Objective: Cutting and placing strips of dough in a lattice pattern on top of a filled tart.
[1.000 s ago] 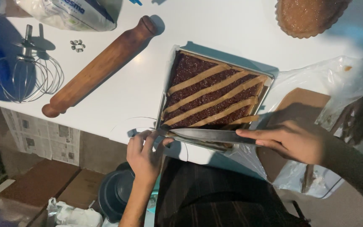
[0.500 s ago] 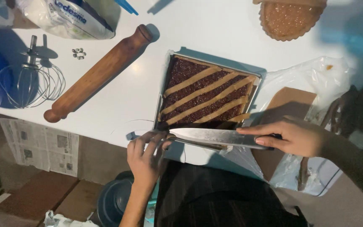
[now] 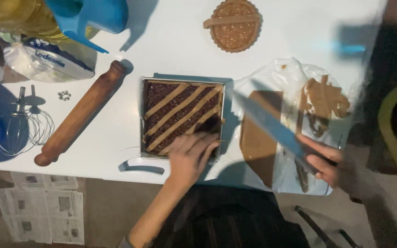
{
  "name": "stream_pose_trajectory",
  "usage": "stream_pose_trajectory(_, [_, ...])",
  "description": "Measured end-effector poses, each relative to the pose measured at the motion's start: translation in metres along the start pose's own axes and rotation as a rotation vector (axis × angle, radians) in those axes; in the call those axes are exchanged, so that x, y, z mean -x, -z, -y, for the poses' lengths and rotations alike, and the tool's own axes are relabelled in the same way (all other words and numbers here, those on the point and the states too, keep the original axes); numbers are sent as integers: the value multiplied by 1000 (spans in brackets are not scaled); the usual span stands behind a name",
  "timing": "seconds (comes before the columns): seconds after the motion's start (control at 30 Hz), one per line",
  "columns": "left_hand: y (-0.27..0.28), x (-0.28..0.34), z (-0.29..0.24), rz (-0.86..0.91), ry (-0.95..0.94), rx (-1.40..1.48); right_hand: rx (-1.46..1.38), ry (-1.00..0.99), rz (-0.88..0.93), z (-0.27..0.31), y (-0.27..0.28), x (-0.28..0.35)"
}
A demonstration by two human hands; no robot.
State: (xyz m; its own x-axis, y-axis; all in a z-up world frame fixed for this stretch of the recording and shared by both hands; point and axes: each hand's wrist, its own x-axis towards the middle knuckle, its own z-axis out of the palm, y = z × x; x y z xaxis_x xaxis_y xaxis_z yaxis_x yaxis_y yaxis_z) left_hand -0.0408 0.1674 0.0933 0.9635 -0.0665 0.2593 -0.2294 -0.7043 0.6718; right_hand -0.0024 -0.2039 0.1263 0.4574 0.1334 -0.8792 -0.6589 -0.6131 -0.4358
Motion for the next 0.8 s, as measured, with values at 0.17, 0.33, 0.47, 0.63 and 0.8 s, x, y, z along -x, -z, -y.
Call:
stream_pose_trajectory(0.17, [-122,-45,-39,217,75,347,-156,38,-516,-101,6,31])
stream_pose_trajectory(0.33, [-233,-77,-58,290,-54,442,-317,77,-684,-169,2,49])
stream_pose_trajectory(0.47, [-276,-80,-58,385,-291,-73,-453,107,-752,-148,-19,74])
stream_pose_trajectory(0.63, [-274,-85,-61,436,-344,-442,-473,-16,-751,-150,-31,78])
stream_pose_trajectory(0.8, [-214,-88,-84,405,-215,-218,-522,66,-789,-140,-40,65])
